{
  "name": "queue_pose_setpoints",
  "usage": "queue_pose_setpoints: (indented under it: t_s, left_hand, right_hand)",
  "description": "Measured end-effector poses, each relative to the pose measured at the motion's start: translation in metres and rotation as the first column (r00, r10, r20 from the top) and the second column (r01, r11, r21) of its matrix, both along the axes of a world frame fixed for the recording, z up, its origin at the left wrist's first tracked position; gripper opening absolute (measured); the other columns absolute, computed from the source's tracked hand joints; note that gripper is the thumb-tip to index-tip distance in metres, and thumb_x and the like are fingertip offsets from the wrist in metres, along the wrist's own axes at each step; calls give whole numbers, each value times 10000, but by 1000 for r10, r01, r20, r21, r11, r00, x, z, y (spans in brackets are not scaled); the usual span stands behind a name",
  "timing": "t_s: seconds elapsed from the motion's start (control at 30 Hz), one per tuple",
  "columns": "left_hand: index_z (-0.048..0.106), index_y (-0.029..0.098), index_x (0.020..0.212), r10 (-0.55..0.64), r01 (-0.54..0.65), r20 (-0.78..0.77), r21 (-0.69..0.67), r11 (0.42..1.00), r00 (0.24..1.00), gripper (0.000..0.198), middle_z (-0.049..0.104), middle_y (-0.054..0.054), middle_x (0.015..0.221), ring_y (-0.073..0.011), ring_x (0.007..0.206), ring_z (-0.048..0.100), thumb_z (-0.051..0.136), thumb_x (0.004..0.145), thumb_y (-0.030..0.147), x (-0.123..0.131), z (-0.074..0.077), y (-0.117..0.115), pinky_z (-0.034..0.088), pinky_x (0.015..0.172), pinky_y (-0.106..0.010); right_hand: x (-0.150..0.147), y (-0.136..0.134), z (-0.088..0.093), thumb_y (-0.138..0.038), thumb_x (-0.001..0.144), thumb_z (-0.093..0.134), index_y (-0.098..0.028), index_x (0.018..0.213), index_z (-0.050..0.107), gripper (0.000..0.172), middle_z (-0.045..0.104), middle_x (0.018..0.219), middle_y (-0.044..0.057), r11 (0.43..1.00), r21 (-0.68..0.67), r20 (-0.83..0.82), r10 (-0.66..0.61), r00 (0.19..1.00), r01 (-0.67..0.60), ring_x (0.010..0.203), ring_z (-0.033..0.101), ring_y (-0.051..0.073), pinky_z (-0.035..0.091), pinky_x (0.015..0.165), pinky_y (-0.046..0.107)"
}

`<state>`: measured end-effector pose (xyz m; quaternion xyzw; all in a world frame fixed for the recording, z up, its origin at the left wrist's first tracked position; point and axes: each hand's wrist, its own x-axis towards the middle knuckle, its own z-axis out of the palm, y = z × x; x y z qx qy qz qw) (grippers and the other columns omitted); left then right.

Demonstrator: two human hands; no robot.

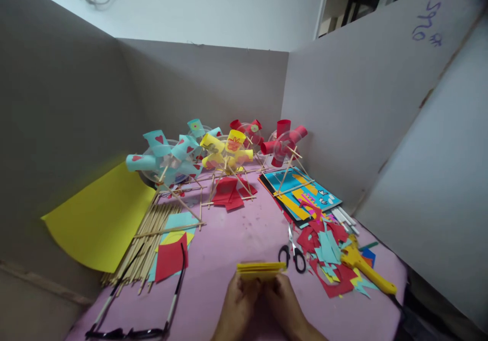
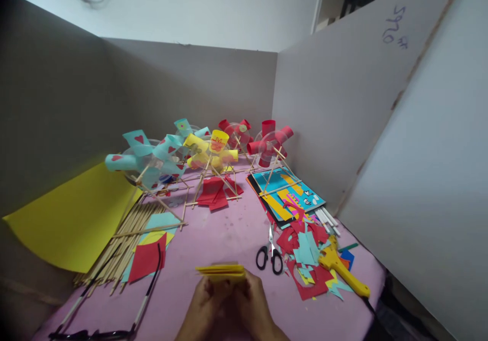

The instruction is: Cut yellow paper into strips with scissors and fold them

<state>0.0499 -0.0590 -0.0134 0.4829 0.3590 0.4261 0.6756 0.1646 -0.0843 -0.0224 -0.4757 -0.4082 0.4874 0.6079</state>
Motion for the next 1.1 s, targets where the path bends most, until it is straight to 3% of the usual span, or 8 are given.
queue_pose_setpoints:
  t_s: [0.1, 0.23, 0.37, 0.5, 0.63, 0.87, 0.97, 1.1]
  left_hand:
    - [639, 130, 945, 3, -3, 14, 2, 1000, 1000, 317, 699, -122, 938, -269, 894, 625, 621, 752, 380, 3, -11, -1, 474, 813, -376]
    - [637, 136, 904, 117, -117, -5, 5, 993, 993, 309, 703, -91, 854, -240, 802, 629, 641, 728, 389, 1, -12, -4, 483, 755, -342]
    - [656, 158, 795, 178, -177, -8, 52, 983, 984, 274, 705, -83, 818, -228, 760, 626, 654, 701, 415, 3, -3, -10, 481, 725, -321]
    - [673, 183, 724, 165, -165, -1, 24, 986, 986, 253, 710, -59, 763, -205, 679, 627, 747, 578, 377, 5, 11, -8, 476, 610, -270]
    - [669, 187, 675, 203, -204, -20, -36, 978, 979, 278, 702, -35, 674, -191, 628, 620, 787, 503, 370, 4, 16, -3, 467, 575, -258]
    - [664, 166, 827, 216, -211, -62, 79, 974, 974, 311, 700, -61, 762, -217, 715, 615, 659, 686, 444, 5, 7, -8, 482, 662, -299]
    - [666, 151, 806, 190, -184, -65, 95, 978, 980, 334, 700, -78, 763, -229, 726, 619, 668, 670, 456, 3, -1, -5, 488, 664, -305]
    - [659, 149, 773, 263, -260, -72, 45, 964, 962, 352, 700, -65, 728, -222, 706, 617, 702, 619, 463, 0, -11, 1, 491, 648, -296]
  right_hand:
    - [-1, 0, -3, -75, 615, 467, -180, 791, 631, 263, 663, 692, -6, 1000, 22, -4, 1, 1000, -1, 669, 581, 189, 459, 613, 273]
    - [-2, -3, -6, -83, 642, 456, -191, 893, 611, 314, 677, 850, 19, 996, 61, -11, 63, 998, -62, 794, 603, 211, 475, 749, 332]
    - [-3, -4, -19, -150, 702, 503, -221, 938, 600, 265, 668, 847, 23, 993, 63, 23, 96, 995, -97, 828, 615, 233, 481, 757, 361]
    - [1, 2, -34, -273, 743, 555, -252, 921, 590, 183, 651, 764, 16, 1000, 20, 68, 23, 997, -24, 758, 626, 230, 496, 703, 352]
    - [5, 4, -38, -381, 760, 566, -239, 1040, 549, 314, 642, 994, 64, 998, 18, 75, -55, 996, 54, 955, 594, 246, 480, 790, 345]
    - [4, -15, -54, -485, 768, 543, -353, 1094, 579, 353, 671, 1021, 21, 993, -65, 196, -80, 977, 94, 986, 599, 296, 509, 761, 349]
    - [4, -17, -50, -452, 798, 512, -351, 1116, 574, 339, 679, 1006, 19, 995, -44, 245, -71, 967, 84, 992, 597, 292, 510, 771, 347]
    - [4, -8, -30, -364, 839, 467, -246, 1124, 577, 328, 665, 1034, 64, 999, 41, 317, 13, 949, -27, 974, 592, 261, 491, 818, 358]
